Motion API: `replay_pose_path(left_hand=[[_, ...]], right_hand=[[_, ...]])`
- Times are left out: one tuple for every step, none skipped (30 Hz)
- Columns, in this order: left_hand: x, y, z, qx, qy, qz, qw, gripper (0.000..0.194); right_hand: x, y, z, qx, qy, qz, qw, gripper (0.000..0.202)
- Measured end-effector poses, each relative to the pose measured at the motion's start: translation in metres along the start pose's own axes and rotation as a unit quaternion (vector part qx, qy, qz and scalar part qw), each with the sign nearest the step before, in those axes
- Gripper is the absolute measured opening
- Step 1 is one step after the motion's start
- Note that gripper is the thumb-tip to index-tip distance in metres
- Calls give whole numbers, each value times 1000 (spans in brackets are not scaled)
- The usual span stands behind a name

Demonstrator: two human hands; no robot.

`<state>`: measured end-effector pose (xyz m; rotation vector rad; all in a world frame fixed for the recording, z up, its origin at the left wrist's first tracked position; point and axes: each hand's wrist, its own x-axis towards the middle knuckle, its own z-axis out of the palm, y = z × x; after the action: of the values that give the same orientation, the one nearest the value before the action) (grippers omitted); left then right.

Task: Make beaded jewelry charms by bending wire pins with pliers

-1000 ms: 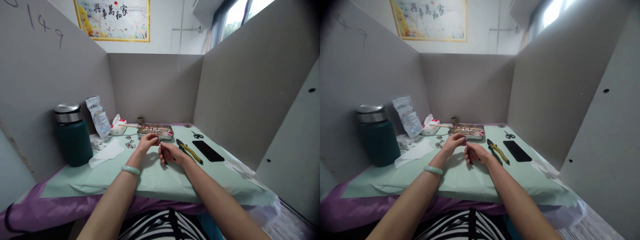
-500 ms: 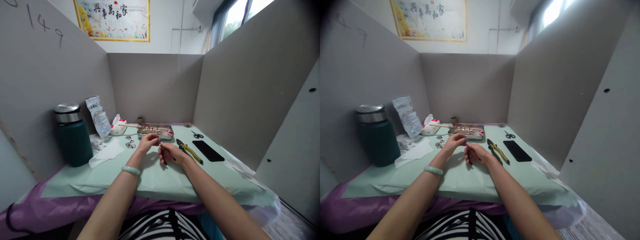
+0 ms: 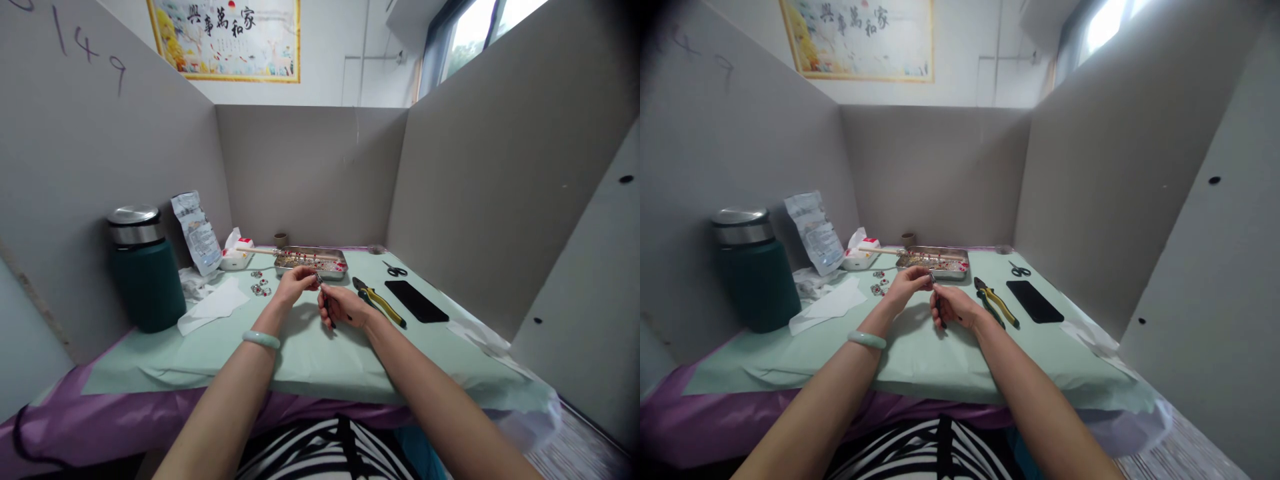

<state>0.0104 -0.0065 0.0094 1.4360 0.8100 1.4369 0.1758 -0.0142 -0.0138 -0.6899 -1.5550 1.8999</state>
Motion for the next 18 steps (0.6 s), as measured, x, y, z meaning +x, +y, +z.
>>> replay_pose_path(left_hand=[[0,0,0,2,1,-1,1000,23],[0,0,0,6,2,-2,1000,24],[0,0,0,10,4,-3,1000,25],[0,0,1,15,5,-5,1000,26],[0,0,1,20,7,-7,1000,27],[1,-1,1,24,10,-9,1000,27],[1,-1,1,28,12,-10,999,26],[1,-2,1,31,15,-11,999,26],[1,-2,1,35,17,-12,999,25],[2,-2,0,40,21,-13,999,24],[2,-3,0,46,25,-14,999,24],[2,-3,0,52,29,-15,998,23],[3,-3,0,58,32,-15,998,22],[3,-3,0,63,36,-15,997,20],[3,-4,0,67,39,-14,997,19],[4,-4,0,72,42,-13,996,17],[4,-4,0,77,45,-12,996,16],[5,-5,0,84,48,-11,995,15]], right_hand=[[0,0,0,-3,1,0,1000,41],[0,0,0,-7,2,-1,1000,41],[0,0,0,-9,4,-1,1000,41],[0,1,0,-11,5,-2,1000,41],[0,1,0,-13,8,-3,1000,41],[1,1,0,-15,11,-5,1000,40],[1,1,0,-17,16,-7,1000,40],[1,0,0,-20,23,-10,999,40],[1,0,1,-26,33,-12,999,40],[1,0,2,-33,45,-12,998,40],[1,-1,3,-40,57,-11,997,40],[0,-1,3,-49,68,-9,996,40],[0,-2,4,-58,76,-8,995,40],[0,-2,5,-67,83,-8,994,40],[0,-2,6,-76,88,-10,993,39],[0,-2,7,-86,93,-13,992,39],[0,-2,8,-95,99,-16,990,39],[0,-3,10,-104,107,-20,989,39]])
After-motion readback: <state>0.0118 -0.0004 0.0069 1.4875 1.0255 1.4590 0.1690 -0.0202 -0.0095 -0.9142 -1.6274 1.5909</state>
